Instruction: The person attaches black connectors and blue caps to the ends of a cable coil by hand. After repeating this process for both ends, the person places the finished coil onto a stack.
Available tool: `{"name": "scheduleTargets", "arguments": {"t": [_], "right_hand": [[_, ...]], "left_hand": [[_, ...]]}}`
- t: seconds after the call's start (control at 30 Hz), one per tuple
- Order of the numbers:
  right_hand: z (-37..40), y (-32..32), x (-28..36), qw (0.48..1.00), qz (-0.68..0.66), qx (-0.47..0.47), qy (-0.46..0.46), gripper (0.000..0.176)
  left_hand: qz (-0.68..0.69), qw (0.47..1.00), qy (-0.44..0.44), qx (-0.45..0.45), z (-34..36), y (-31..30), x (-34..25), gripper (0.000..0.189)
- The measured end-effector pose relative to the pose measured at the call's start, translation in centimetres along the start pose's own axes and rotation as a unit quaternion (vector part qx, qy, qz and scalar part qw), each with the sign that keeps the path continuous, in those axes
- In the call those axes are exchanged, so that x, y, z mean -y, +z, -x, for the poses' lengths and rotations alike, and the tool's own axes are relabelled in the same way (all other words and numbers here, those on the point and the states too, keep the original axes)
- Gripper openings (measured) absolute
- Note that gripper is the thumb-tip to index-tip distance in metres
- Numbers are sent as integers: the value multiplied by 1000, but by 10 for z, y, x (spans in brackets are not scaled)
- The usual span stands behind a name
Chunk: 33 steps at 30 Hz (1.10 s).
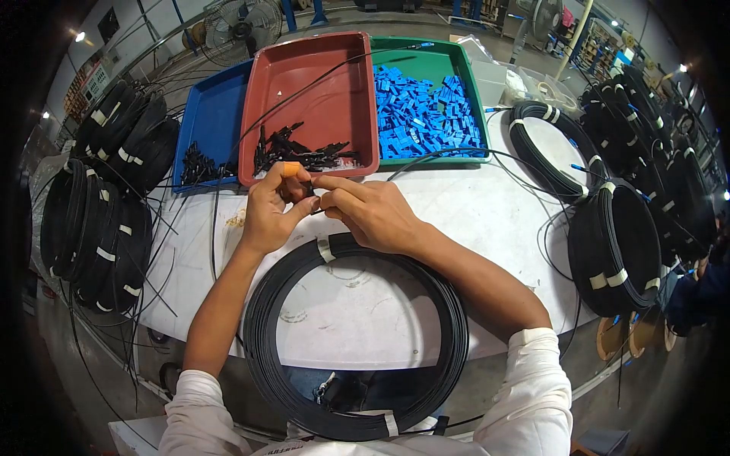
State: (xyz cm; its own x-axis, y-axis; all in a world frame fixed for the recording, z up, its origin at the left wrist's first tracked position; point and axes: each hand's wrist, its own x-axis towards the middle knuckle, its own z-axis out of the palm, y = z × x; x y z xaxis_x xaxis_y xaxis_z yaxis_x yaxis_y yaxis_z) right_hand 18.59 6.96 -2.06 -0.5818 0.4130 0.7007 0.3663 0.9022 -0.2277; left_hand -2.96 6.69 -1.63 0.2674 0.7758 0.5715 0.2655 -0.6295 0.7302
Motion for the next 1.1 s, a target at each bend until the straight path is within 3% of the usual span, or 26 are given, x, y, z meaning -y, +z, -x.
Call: {"name": "scheduleTargets", "arguments": {"t": [0.07,0.2,0.47,1.1], "right_hand": [[0,1,0,1000,4,2,1,22],[1,1,1,1000,11,18,7,22],[2,4,-2,1000,9,12,-3,22],[2,5,-2,1000,15,15,-9,21]], "left_hand": [[15,999,-47,11,1,-1,-3,33],[75,996,-37,-6,1,3,1,31],[197,970,-138,31,0,-1,-2,35],[227,967,-110,24,3,2,18,37]]}}
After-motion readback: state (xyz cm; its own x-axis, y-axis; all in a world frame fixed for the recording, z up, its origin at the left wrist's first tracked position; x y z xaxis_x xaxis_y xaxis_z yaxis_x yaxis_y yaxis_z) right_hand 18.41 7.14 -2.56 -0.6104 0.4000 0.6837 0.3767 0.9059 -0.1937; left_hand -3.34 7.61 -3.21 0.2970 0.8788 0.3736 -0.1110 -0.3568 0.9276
